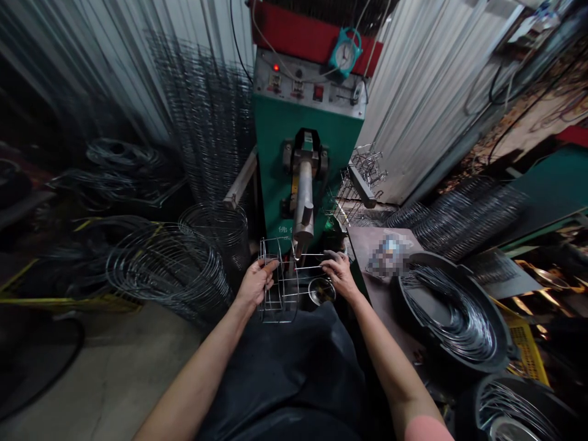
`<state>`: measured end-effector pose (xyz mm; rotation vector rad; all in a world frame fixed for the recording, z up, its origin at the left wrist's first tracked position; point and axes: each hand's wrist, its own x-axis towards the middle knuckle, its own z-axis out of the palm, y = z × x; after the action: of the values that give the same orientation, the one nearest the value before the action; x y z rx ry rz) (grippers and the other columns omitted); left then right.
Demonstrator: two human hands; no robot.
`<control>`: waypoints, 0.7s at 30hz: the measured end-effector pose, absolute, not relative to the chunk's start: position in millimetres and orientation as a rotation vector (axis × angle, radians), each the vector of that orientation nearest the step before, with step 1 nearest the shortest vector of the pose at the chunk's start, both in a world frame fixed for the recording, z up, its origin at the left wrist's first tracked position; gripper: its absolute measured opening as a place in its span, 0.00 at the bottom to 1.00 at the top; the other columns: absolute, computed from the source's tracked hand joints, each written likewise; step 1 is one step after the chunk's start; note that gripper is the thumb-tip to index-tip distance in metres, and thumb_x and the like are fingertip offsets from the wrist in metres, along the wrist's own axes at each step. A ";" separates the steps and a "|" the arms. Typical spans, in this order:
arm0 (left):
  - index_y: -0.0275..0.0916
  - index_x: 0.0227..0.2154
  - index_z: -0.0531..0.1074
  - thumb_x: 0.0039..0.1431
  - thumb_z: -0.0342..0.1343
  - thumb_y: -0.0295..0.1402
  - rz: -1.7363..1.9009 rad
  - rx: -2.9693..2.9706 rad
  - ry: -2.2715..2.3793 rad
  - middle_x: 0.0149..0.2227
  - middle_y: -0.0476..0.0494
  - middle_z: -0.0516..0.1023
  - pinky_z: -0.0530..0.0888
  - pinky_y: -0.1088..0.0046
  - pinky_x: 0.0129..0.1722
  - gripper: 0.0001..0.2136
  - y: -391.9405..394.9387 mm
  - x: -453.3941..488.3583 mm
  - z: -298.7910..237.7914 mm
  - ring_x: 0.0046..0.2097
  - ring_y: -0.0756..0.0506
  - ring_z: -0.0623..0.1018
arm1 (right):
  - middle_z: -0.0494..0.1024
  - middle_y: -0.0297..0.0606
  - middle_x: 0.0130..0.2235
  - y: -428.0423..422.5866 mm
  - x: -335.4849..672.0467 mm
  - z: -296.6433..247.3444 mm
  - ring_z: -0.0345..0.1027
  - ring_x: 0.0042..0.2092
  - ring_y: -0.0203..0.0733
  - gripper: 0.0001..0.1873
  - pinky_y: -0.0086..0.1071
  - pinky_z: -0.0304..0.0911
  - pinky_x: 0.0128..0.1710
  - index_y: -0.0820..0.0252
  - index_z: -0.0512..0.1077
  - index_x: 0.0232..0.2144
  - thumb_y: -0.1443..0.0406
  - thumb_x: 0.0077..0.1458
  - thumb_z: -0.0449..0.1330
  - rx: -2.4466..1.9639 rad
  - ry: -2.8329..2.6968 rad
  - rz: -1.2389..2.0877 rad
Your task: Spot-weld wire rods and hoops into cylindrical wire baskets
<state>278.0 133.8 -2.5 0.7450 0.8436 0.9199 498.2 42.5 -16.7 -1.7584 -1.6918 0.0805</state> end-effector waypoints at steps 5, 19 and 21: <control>0.37 0.23 0.64 0.28 0.68 0.35 0.922 0.743 0.831 0.14 0.60 0.59 0.48 0.82 0.13 0.19 138.1 280.8 -0.6 0.15 0.59 0.53 | 0.69 0.36 0.50 47.0 502.3 -12.7 0.51 0.50 0.47 0.09 0.45 0.48 0.52 0.53 0.73 0.33 0.65 0.56 0.53 -1.750 -1.695 0.093; 0.36 0.23 0.64 0.26 0.68 0.32 0.907 0.687 0.792 0.17 0.58 0.62 0.47 0.82 0.13 0.19 153.0 288.4 -4.6 0.15 0.60 0.54 | 0.70 0.36 0.49 61.1 509.9 -13.8 0.52 0.49 0.47 0.08 0.44 0.48 0.52 0.54 0.74 0.32 0.64 0.55 0.53 -1.744 -1.680 0.057; 0.36 0.23 0.64 0.26 0.68 0.32 0.903 0.683 0.788 0.17 0.58 0.62 0.47 0.83 0.13 0.19 155.5 289.4 -5.2 0.15 0.60 0.54 | 0.70 0.36 0.49 63.4 510.7 -13.3 0.52 0.49 0.47 0.09 0.44 0.48 0.52 0.53 0.74 0.32 0.65 0.55 0.53 -1.750 -1.682 0.050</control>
<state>289.4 155.5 -5.2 0.6831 0.7883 0.9034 510.7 63.4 -13.3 -1.7500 -1.6816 0.0501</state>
